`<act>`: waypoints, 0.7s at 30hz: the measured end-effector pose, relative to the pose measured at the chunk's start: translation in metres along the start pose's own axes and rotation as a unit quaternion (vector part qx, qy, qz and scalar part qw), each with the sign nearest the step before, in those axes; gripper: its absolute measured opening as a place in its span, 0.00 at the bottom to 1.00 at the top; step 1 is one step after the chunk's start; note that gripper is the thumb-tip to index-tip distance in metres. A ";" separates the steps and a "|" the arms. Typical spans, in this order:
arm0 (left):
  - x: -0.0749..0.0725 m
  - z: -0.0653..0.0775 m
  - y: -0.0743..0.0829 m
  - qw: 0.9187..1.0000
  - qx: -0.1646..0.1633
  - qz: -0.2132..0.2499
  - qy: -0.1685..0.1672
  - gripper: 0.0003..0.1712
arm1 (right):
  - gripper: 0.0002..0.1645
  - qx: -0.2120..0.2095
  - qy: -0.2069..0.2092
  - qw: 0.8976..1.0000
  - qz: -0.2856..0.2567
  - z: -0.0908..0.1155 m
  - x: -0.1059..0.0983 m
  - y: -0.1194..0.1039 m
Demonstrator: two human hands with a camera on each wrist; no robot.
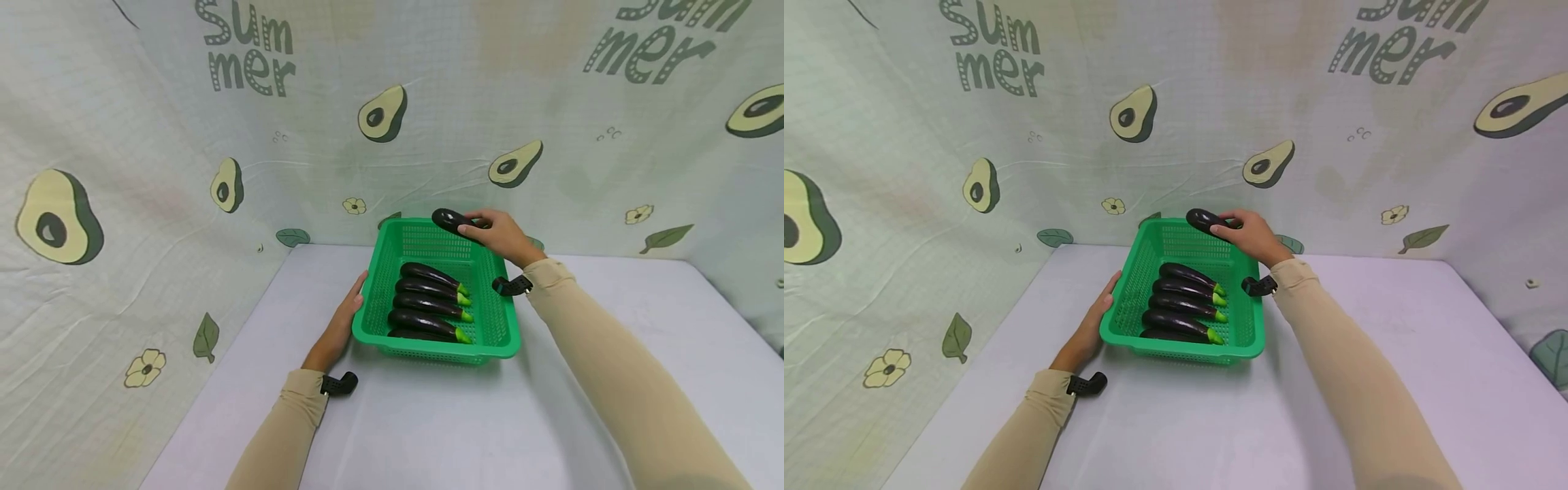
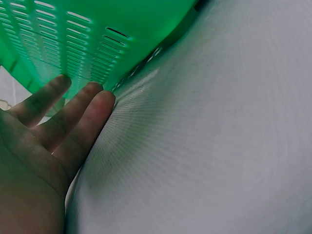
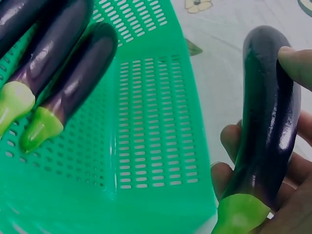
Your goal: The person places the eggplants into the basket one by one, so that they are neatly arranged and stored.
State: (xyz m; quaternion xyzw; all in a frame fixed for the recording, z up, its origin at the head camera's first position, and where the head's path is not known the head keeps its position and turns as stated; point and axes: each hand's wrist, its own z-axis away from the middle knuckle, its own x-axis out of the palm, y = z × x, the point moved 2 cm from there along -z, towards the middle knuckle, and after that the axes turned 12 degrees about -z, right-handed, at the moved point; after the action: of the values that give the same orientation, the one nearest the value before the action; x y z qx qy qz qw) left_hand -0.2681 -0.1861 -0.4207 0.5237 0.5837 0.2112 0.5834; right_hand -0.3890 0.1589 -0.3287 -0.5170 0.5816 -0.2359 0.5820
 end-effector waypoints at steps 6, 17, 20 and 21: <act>0.000 0.001 0.001 1.000 0.000 0.000 -0.002 0.32 | 0.37 0.001 -0.007 1.000 0.002 -0.004 0.005 0.001; -0.001 0.002 0.001 1.000 -0.001 0.002 -0.003 0.32 | 0.36 0.000 -0.022 0.999 0.028 -0.013 0.018 -0.004; 0.000 0.002 0.000 1.000 0.000 0.003 -0.003 0.32 | 0.35 0.001 -0.023 0.999 0.030 -0.014 0.019 -0.003; 0.000 0.002 0.000 1.000 0.000 0.003 -0.002 0.32 | 0.35 0.002 -0.022 0.999 0.028 -0.014 0.019 -0.002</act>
State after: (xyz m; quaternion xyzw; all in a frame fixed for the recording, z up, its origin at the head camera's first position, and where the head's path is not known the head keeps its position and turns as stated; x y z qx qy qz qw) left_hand -0.2662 -0.1865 -0.4208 0.5259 0.5806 0.2121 0.5842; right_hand -0.3975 0.1367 -0.3319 -0.5042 0.5822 -0.2093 0.6025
